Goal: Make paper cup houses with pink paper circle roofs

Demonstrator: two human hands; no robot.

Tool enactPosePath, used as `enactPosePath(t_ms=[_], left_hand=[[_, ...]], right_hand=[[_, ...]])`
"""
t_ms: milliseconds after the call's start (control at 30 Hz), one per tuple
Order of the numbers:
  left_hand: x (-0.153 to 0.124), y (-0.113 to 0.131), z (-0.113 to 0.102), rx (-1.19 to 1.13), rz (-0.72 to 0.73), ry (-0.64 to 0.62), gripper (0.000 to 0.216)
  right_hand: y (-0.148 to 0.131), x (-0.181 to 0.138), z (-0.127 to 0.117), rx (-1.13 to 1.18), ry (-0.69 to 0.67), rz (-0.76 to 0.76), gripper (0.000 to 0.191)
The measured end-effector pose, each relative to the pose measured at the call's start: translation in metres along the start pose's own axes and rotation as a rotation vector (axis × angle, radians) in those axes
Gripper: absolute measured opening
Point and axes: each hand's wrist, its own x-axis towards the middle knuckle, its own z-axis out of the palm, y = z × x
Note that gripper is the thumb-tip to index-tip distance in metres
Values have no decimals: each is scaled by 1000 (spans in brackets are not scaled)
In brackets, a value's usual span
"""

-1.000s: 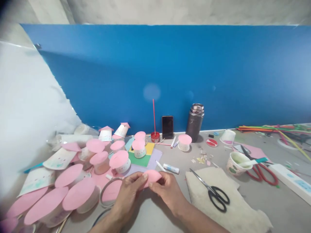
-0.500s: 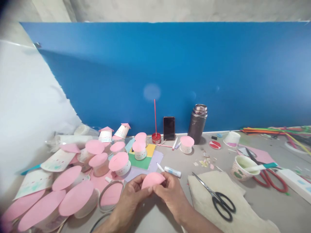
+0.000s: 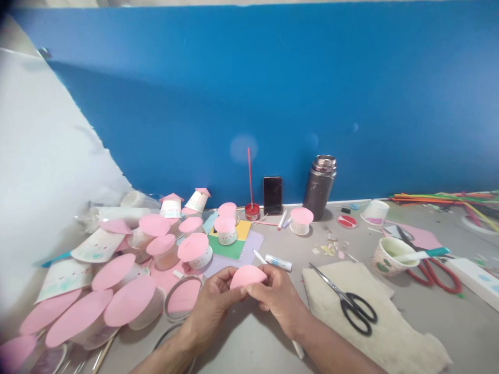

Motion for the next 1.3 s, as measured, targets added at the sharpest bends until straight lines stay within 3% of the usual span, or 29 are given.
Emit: enactPosePath(t_ms=[367, 500, 833, 967, 1133, 1200, 1300], left_hand=[[4, -7, -4, 61, 33, 4, 26], [5, -2, -5, 170, 26, 75, 20], [10, -2, -5, 192, 116, 58, 26], [9, -2, -6, 177, 140, 48, 28], [8, 3, -7, -56, 60, -126, 51], [8, 4, -8, -127, -10, -146, 46], [9, 3, -10, -87, -58, -81, 35]], right_hand=[[-4, -2, -1, -117, 40, 11, 31], [-8, -1, -12, -168, 82, -199, 39], [-11, -2, -26, -519, 175, -551, 9], [-9, -2, -25, -605, 196, -635, 6], [-10, -2, -27, -657, 190, -712, 19], [-9, -3, -29, -635, 190, -700, 22], [-6, -1, -31, -603, 171, -676, 20]])
